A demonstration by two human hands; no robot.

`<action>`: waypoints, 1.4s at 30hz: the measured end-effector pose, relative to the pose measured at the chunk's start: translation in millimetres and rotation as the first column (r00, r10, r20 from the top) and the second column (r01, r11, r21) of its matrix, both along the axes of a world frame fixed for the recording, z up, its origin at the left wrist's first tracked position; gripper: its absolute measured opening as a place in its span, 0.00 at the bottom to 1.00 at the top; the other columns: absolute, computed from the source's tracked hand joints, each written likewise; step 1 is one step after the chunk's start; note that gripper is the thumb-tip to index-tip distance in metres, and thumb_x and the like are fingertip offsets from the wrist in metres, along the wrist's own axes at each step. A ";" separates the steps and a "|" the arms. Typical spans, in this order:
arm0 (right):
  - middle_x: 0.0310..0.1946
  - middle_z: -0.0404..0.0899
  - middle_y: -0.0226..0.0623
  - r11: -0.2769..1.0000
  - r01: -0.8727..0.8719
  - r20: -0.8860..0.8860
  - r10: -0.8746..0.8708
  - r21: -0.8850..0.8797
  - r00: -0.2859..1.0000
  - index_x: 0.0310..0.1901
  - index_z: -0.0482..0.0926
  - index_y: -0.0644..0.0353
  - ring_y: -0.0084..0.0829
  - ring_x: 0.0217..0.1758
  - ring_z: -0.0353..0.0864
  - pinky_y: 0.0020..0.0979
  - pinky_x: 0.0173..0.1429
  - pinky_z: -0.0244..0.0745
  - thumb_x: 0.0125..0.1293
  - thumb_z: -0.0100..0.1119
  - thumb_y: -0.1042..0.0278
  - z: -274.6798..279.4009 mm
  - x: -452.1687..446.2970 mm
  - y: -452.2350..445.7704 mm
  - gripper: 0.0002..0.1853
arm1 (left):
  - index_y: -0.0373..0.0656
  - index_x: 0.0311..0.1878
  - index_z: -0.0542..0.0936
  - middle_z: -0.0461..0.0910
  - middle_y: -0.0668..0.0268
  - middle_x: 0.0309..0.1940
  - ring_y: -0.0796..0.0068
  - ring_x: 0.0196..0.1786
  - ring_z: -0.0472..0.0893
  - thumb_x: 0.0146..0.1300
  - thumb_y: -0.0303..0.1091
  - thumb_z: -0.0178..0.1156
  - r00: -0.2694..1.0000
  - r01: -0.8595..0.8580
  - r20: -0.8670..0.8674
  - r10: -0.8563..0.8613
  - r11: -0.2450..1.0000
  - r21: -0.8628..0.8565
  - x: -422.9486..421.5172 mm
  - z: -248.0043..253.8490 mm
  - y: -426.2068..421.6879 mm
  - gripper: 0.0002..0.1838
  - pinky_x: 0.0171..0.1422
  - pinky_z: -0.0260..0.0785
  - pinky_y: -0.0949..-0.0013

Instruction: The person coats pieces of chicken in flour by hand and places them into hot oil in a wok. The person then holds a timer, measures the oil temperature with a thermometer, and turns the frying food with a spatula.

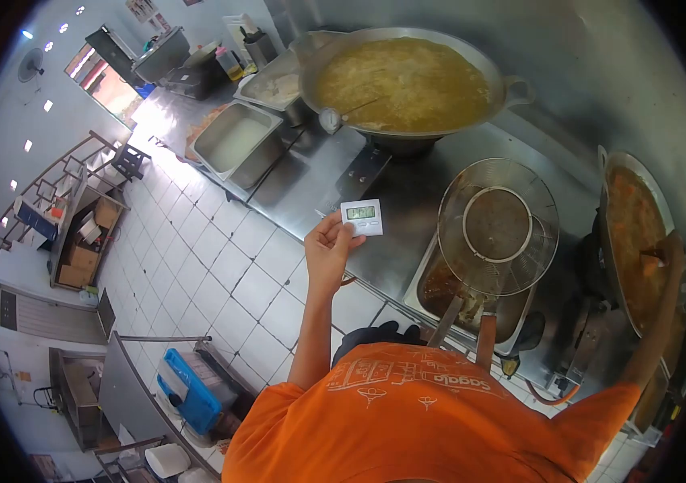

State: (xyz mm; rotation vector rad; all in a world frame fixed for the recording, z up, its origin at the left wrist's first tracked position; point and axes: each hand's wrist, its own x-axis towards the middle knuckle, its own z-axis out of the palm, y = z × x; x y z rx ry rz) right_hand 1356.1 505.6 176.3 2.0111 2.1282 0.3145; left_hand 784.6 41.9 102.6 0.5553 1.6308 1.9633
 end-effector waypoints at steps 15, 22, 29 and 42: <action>0.18 0.79 0.39 0.998 -0.030 0.145 0.038 -0.052 0.989 0.22 0.80 0.64 0.38 0.23 0.78 0.35 0.31 0.67 0.51 0.59 0.49 -4.4 -18.6 1.3 0.21 | 0.25 0.51 0.73 0.82 0.54 0.40 0.71 0.39 0.83 0.63 0.22 0.51 0.983 -0.155 -0.092 0.156 0.988 0.023 -39.7 -3.2 -61.8 0.14 0.45 0.78 0.74; 0.18 0.79 0.38 0.998 -0.037 0.172 0.046 -0.054 0.984 0.22 0.80 0.62 0.37 0.23 0.77 0.35 0.33 0.65 0.52 0.58 0.47 -7.4 -13.4 0.4 0.22 | 0.26 0.51 0.73 0.81 0.54 0.41 0.71 0.40 0.83 0.63 0.22 0.52 0.975 -0.196 -0.100 0.200 0.979 0.050 -46.6 0.5 -73.3 0.14 0.45 0.78 0.74; 0.18 0.78 0.36 0.997 -0.051 0.221 0.064 -0.065 0.973 0.22 0.81 0.60 0.37 0.23 0.76 0.35 0.34 0.64 0.53 0.56 0.44 -5.9 -11.7 5.7 0.24 | 0.26 0.51 0.73 0.81 0.54 0.41 0.71 0.40 0.83 0.63 0.22 0.52 0.968 -0.215 -0.120 0.221 0.975 0.064 -49.1 3.2 -77.1 0.14 0.45 0.78 0.74; 0.18 0.78 0.34 0.992 -0.066 0.329 0.098 -0.108 0.939 0.22 0.82 0.58 0.36 0.24 0.75 0.34 0.38 0.61 0.55 0.53 0.38 -4.9 -6.3 18.3 0.27 | 0.27 0.51 0.73 0.81 0.54 0.42 0.71 0.41 0.83 0.63 0.22 0.52 0.967 -0.208 -0.129 0.217 0.975 0.084 -47.4 7.5 -74.6 0.14 0.45 0.78 0.74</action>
